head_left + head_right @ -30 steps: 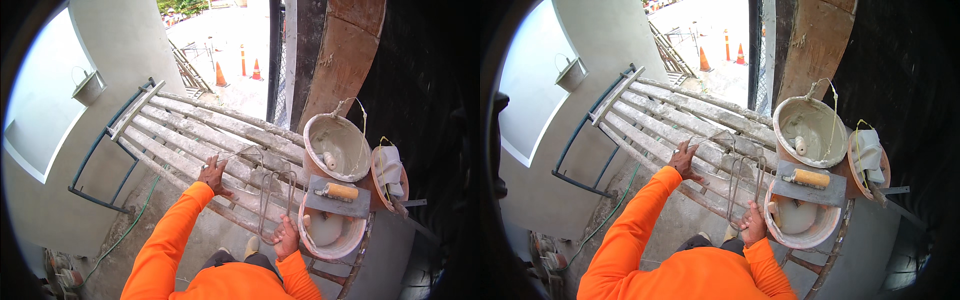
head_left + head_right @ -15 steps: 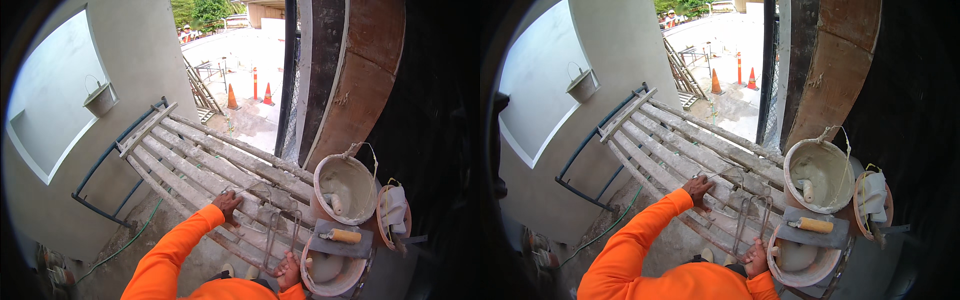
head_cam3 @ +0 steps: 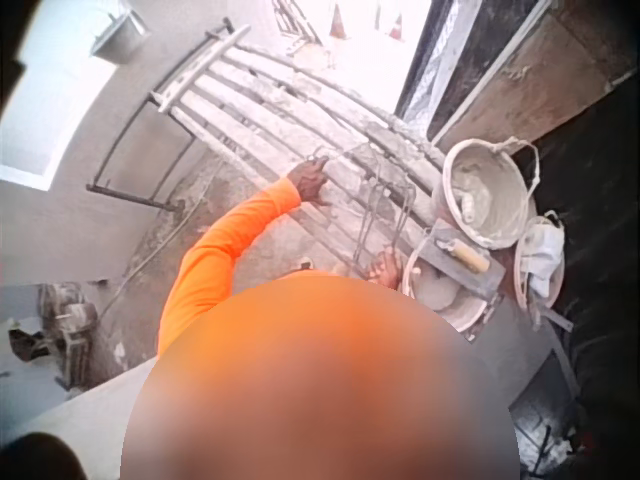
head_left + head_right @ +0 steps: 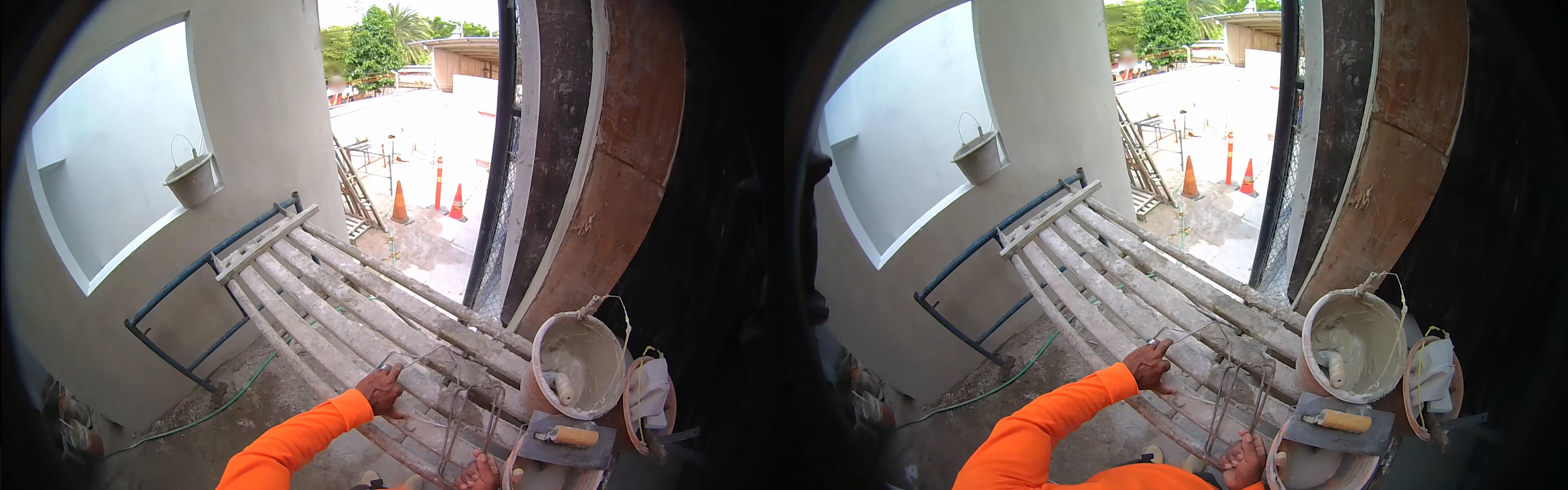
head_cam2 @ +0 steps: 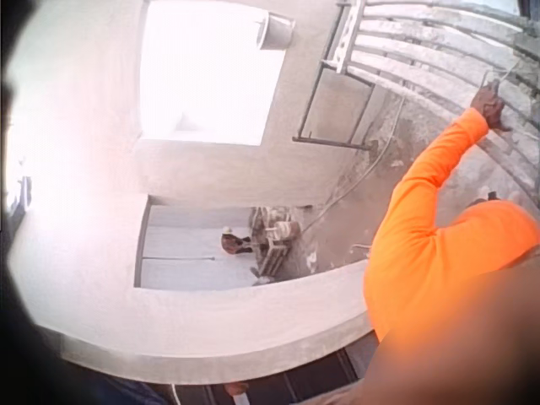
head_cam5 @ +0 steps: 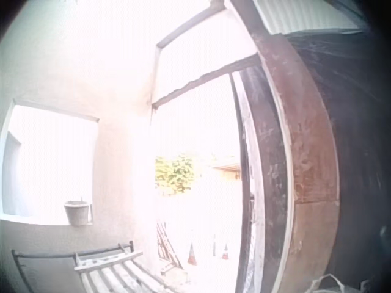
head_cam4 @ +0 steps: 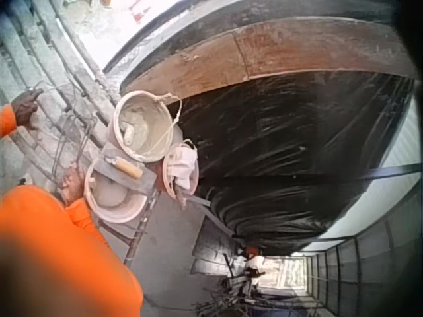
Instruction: The person walks through a construction area, climbs a scaffold, and uses a trowel to scoop plaster from a bucket and apply it to a wall. The person repeatedly scoops and smooths the plaster on the wall surface.
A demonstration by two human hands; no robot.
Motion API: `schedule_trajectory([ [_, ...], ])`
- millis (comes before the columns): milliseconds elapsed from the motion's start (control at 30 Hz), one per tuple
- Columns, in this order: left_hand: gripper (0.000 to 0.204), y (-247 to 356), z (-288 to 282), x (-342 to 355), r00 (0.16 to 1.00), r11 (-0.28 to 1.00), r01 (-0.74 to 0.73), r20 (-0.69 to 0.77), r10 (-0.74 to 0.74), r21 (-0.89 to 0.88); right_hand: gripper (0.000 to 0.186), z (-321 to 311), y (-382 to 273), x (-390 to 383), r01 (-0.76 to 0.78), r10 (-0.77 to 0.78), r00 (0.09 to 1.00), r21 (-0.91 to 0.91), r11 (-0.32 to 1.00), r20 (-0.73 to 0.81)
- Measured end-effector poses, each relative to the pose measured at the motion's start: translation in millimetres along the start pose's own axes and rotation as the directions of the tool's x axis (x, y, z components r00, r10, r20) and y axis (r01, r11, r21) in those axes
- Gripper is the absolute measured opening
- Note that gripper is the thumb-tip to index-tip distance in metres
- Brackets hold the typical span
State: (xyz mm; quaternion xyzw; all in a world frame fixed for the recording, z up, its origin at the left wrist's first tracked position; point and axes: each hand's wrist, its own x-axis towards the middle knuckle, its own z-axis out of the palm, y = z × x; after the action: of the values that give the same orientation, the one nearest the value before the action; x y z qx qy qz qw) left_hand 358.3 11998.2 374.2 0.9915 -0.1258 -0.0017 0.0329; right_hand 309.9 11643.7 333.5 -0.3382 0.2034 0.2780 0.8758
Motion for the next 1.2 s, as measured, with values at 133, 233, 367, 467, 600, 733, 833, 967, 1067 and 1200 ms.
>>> schedule_trajectory([
  [133, 0.066, 2, 5, -4, 0.997, 0.999, 0.016, -0.071, -0.019, -0.039, 0.01, -21, 6, 17, 0.026, -0.024, 1.0, -0.122, 0.992, 0.017],
  [233, 0.066, 3, 8, -6, 0.995, 0.999, 0.021, -0.095, -0.025, -0.042, 0.008, -41, 9, 27, 0.017, -0.016, 1.0, -0.088, 0.996, 0.015],
  [367, 0.067, 3, 11, -7, 0.999, 0.999, 0.011, -0.044, -0.013, -0.053, 0.005, -59, 11, 39, -0.034, 0.034, 0.999, -0.027, 0.999, 0.018],
  [467, 0.068, 4, 12, -7, 1.0, 0.995, 0.018, -0.002, -0.019, -0.098, 0.007, -61, 11, 42, -0.021, 0.02, 0.999, -0.033, 0.999, -0.033],
  [600, 0.063, 5, 15, -9, 0.999, 0.992, 0.014, -0.032, -0.018, -0.124, 0.015, -39, 6, 33, 0.051, -0.055, 0.996, -0.059, 0.997, -0.065],
  [733, 0.054, 5, 21, -12, 0.999, 0.992, 0.025, 0.035, -0.021, -0.127, 0.019, -14, -1, 19, 0.108, -0.106, 0.994, -0.068, 0.992, 0.029],
  [833, 0.052, 2, 29, -17, 1.0, 0.991, -0.008, -0.01, 0.007, -0.135, 0.019, -8, -4, 14, 0.1, -0.098, 0.995, -0.047, 0.994, 0.035],
  [967, 0.054, -3, 42, -26, 0.997, 0.984, -0.003, -0.076, -0.01, -0.176, 0.021, -12, -3, 16, 0.037, -0.038, 0.998, 0.019, 0.999, 0.042],
  [1067, 0.053, -3, 52, -33, 0.986, 0.974, -0.01, -0.166, -0.028, -0.226, 0.042, -18, -2, 20, -0.144, 0.142, 0.989, 0.038, 0.989, 0.049],
  [1200, 0.051, 0, 60, -36, 0.97, 0.955, -0.003, -0.232, -0.069, -0.296, 0.053, -22, -1, 25, -0.147, 0.147, 0.988, 0.006, 0.989, 0.051],
])
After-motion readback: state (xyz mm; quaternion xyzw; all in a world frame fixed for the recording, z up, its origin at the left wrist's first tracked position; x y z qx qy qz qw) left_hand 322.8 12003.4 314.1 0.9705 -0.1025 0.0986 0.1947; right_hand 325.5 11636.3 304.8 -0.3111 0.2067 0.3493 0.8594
